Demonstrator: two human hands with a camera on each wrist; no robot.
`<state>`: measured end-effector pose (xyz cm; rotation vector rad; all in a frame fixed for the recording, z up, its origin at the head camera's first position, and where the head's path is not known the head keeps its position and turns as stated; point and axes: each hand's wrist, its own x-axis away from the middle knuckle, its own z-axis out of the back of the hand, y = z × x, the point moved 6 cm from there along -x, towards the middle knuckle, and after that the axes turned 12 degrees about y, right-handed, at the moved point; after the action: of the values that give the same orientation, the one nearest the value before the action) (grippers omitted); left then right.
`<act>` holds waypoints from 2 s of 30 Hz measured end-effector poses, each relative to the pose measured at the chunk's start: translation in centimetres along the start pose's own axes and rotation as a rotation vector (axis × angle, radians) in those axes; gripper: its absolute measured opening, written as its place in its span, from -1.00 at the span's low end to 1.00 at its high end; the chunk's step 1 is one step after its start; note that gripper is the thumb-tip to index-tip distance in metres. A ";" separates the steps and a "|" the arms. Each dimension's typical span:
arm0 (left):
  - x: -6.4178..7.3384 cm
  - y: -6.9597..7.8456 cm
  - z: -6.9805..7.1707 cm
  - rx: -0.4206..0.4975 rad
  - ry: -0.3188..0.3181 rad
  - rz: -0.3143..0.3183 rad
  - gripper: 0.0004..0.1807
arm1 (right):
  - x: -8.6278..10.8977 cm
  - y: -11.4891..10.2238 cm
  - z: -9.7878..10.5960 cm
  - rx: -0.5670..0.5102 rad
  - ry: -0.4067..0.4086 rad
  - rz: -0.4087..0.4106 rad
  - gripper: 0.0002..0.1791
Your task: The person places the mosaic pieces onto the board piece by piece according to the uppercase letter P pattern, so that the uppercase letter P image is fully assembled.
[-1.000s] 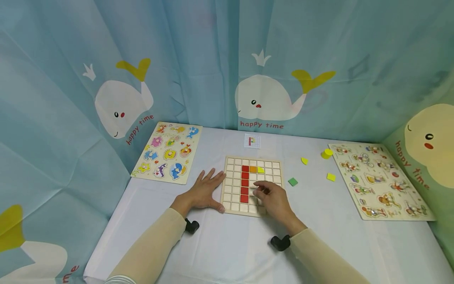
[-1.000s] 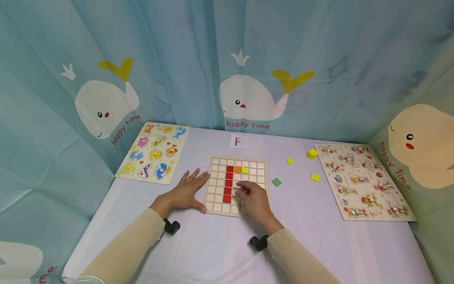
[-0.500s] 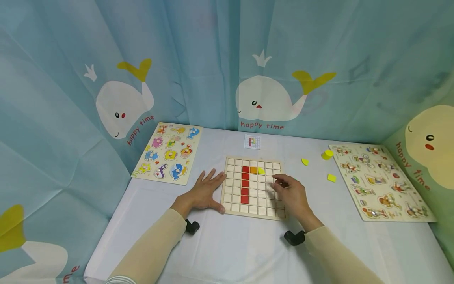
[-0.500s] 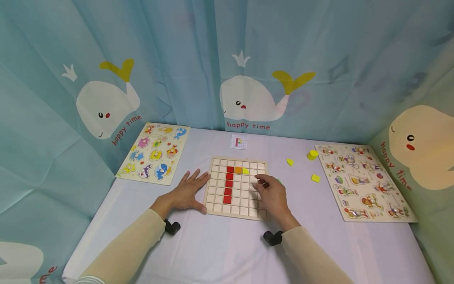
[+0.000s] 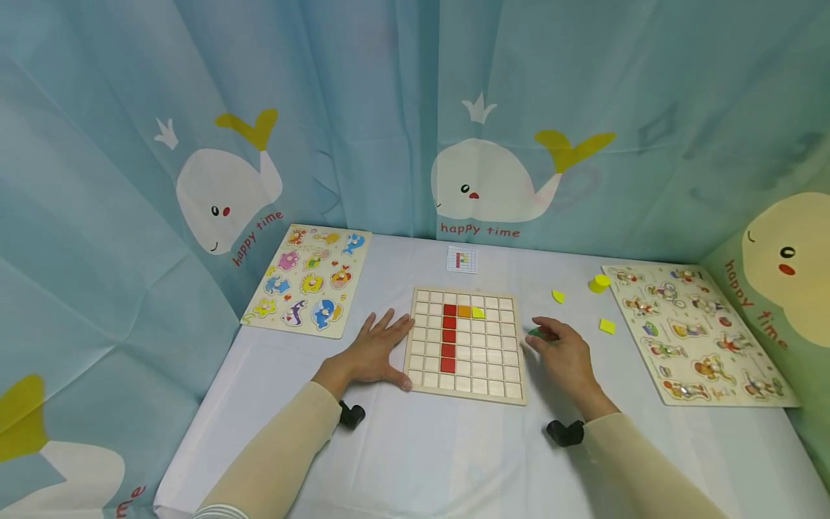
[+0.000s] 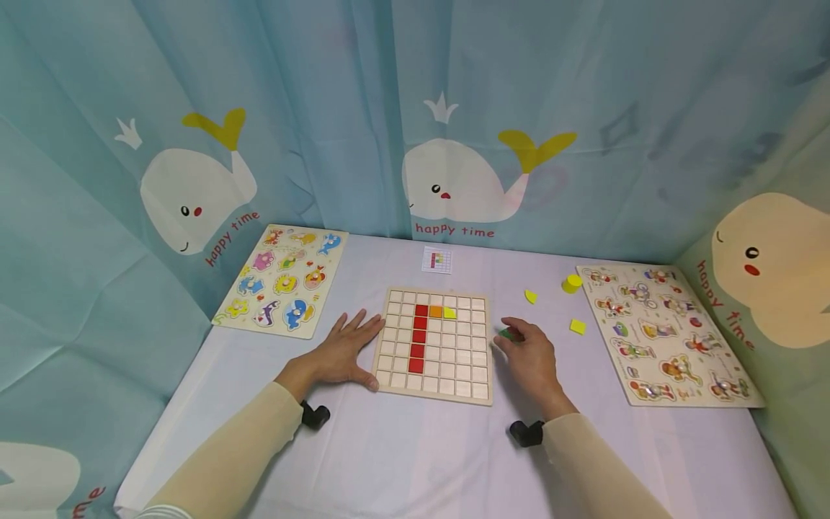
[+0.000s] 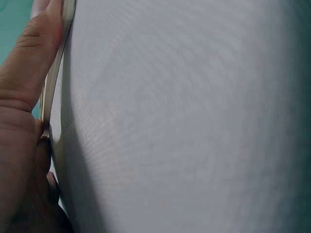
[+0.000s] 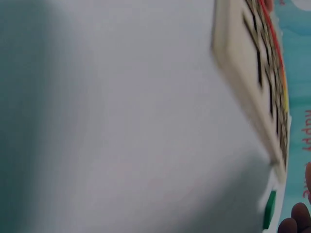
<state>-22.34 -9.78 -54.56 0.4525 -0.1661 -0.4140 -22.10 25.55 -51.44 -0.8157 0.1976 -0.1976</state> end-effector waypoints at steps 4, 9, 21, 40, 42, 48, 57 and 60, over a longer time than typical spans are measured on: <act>0.0 0.0 0.0 0.000 0.000 -0.001 0.48 | -0.4 1.1 0.0 0.027 -0.013 -0.014 -0.43; 0.0 -0.1 0.0 -0.005 -0.002 0.000 0.47 | -1.2 2.3 0.5 0.053 -0.015 -0.001 -0.40; -0.1 0.0 0.0 -0.008 -0.007 -0.003 0.48 | -3.5 6.2 4.0 0.098 0.017 -0.043 -0.35; -0.2 -0.3 -0.4 -0.012 0.007 -0.017 0.49 | -4.9 9.3 6.9 0.160 0.099 -0.164 -0.32; -0.2 -0.3 -0.4 -0.013 0.007 -0.015 0.49 | -4.9 9.3 6.9 0.154 0.090 -0.158 -0.32; -0.2 -0.2 -0.3 -0.014 0.004 -0.015 0.48 | -4.5 8.4 6.1 0.135 0.025 -0.127 -0.31; -0.1 -0.2 -0.3 -0.012 0.013 -0.016 0.48 | -3.5 6.2 3.4 0.112 -0.008 -0.051 -0.31; -0.1 -0.2 -0.2 -0.009 0.015 -0.016 0.48 | -3.1 5.4 2.2 0.107 -0.031 -0.033 -0.31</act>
<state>-22.48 -9.79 -54.86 0.4479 -0.1464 -0.4274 -23.99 31.54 -53.65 -0.7160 0.1431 -0.2247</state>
